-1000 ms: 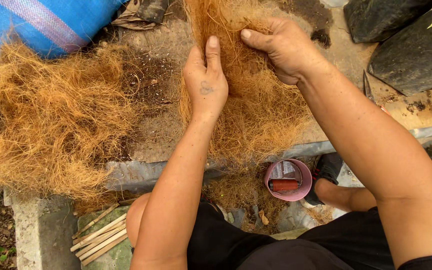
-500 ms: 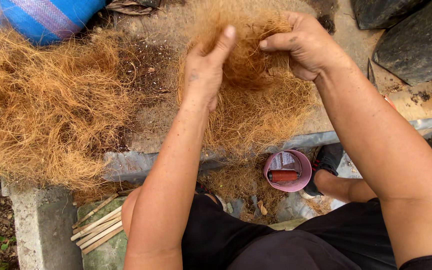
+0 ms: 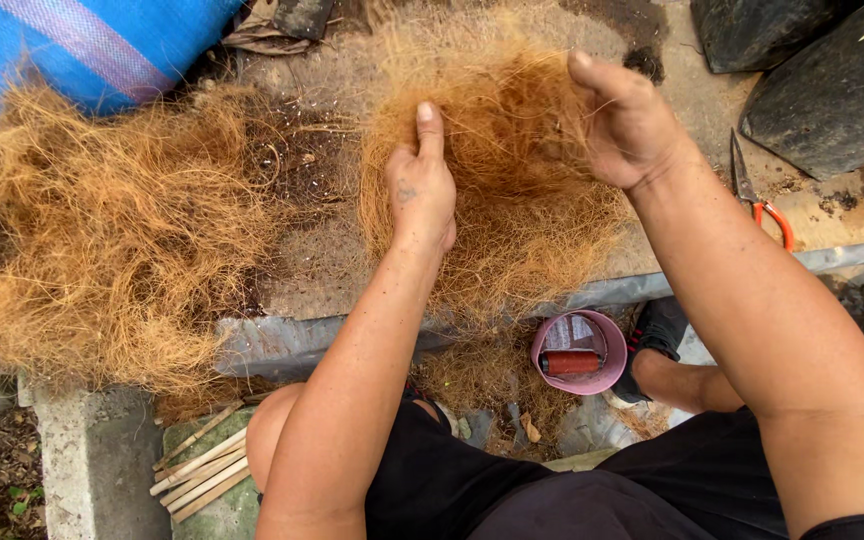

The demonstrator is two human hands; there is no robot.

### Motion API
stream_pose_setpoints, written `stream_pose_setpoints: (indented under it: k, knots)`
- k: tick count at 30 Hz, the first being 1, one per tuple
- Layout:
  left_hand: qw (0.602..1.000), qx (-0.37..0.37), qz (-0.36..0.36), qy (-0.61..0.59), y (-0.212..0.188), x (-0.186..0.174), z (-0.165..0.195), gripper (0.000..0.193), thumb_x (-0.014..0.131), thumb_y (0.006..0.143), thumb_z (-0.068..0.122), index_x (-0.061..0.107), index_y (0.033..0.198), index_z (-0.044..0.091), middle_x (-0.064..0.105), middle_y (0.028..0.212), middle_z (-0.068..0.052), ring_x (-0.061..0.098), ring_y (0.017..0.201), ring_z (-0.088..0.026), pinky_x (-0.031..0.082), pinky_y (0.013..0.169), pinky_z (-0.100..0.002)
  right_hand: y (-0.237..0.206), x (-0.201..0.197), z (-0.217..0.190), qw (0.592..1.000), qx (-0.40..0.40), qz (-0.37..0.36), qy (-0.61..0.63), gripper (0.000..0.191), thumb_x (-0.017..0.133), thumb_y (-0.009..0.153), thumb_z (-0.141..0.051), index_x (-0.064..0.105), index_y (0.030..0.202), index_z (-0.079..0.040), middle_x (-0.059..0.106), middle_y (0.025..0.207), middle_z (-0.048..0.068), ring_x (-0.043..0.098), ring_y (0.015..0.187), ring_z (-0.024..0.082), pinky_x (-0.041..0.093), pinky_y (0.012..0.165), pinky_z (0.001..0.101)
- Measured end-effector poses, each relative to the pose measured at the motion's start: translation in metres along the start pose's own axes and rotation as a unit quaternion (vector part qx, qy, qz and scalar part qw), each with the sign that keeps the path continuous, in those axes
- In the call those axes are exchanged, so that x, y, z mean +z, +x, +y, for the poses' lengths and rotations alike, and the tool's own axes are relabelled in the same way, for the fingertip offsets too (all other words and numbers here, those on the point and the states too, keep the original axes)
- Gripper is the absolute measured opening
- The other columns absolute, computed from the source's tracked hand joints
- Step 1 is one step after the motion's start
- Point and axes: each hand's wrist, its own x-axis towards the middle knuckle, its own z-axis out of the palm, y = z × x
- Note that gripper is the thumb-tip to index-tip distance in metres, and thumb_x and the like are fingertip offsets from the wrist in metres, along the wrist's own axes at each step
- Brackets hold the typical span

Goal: The person spreads and compresses coconut coir on a workbench, then removes a potted plant from its black plastic bag and places the root ball onto the coir. They add soil from a nearby bucket onto the coir and root ball, patting it down.

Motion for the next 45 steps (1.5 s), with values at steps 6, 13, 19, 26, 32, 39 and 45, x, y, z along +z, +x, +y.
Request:
stream_pose_setpoints:
  k: [6,13,19,26,32,39,45]
  knots:
    - [0.992,-0.029,-0.072,-0.099,-0.009,-0.001,-0.01,0.099,0.062,0.094,0.067,0.038,0.155,-0.007,0.042,0.158,-0.022,0.036,0.146,-0.028,0.031,0.109,-0.046,-0.007,0.01,0.014,0.997,0.025,-0.045,-0.055,0.042,0.066,0.096,-0.007,0.062,0.137,-0.005,0.07,0.132,0.01,0.067,0.121,0.024,0.056,0.105,0.0423]
    - [0.988,-0.044,-0.146,0.031,-0.024,0.005,0.002,0.077,0.083,0.086,0.03,0.057,0.128,-0.029,0.07,0.123,-0.039,0.071,0.111,-0.044,0.056,0.098,-0.048,-0.01,0.023,-0.006,0.999,0.018,-0.006,-0.036,0.038,0.063,0.101,-0.012,0.063,0.139,-0.004,0.071,0.126,0.014,0.069,0.109,0.026,0.058,0.096,0.0464]
    - [0.991,-0.066,-0.099,0.06,-0.013,-0.005,0.023,0.068,0.08,0.095,0.015,0.037,0.133,-0.022,0.065,0.117,-0.03,0.066,0.109,-0.029,0.05,0.099,-0.041,0.007,0.026,-0.018,0.995,-0.028,0.064,0.073,0.042,0.059,0.1,-0.018,0.057,0.141,-0.009,0.069,0.132,0.011,0.073,0.118,0.024,0.065,0.095,0.0425]
    - [0.984,-0.099,-0.099,-0.11,0.012,-0.046,0.049,0.041,0.075,0.089,0.009,0.063,0.125,-0.008,0.072,0.123,-0.02,0.071,0.108,-0.028,0.055,0.099,-0.042,0.02,-0.027,-0.042,0.984,-0.12,0.129,0.026,0.013,0.067,0.111,-0.011,0.068,0.116,0.002,0.074,0.106,0.017,0.074,0.094,0.024,0.062,0.082,0.0341]
    - [0.968,-0.027,0.029,-0.249,0.026,-0.102,0.089,0.028,0.069,0.095,0.012,0.066,0.117,-0.006,0.073,0.112,-0.017,0.072,0.106,-0.031,0.06,0.098,-0.046,0.006,-0.072,-0.045,0.973,-0.11,0.185,0.085,0.023,0.057,0.111,-0.02,0.068,0.115,0.0,0.074,0.099,0.014,0.075,0.077,0.021,0.068,0.075,0.0319]
    - [0.953,0.008,-0.052,-0.297,0.016,-0.093,0.083,0.011,0.057,0.094,0.018,0.058,0.092,0.008,0.069,0.098,-0.011,0.069,0.096,-0.029,0.06,0.082,-0.049,0.024,-0.061,0.02,0.995,0.047,0.066,-0.056,0.041,0.063,0.105,-0.02,0.063,0.14,0.0,0.073,0.109,0.014,0.071,0.075,0.02,0.06,0.07,0.035]
    - [0.953,-0.103,-0.012,-0.284,-0.009,-0.042,0.044,0.016,0.061,0.094,0.02,0.066,0.103,0.008,0.07,0.106,-0.008,0.067,0.098,-0.026,0.054,0.089,-0.049,0.031,-0.051,0.094,0.905,-0.104,0.099,-0.401,0.064,0.076,0.105,-0.038,0.049,0.144,0.005,0.057,0.134,0.02,0.052,0.124,0.038,0.041,0.104,0.0643]
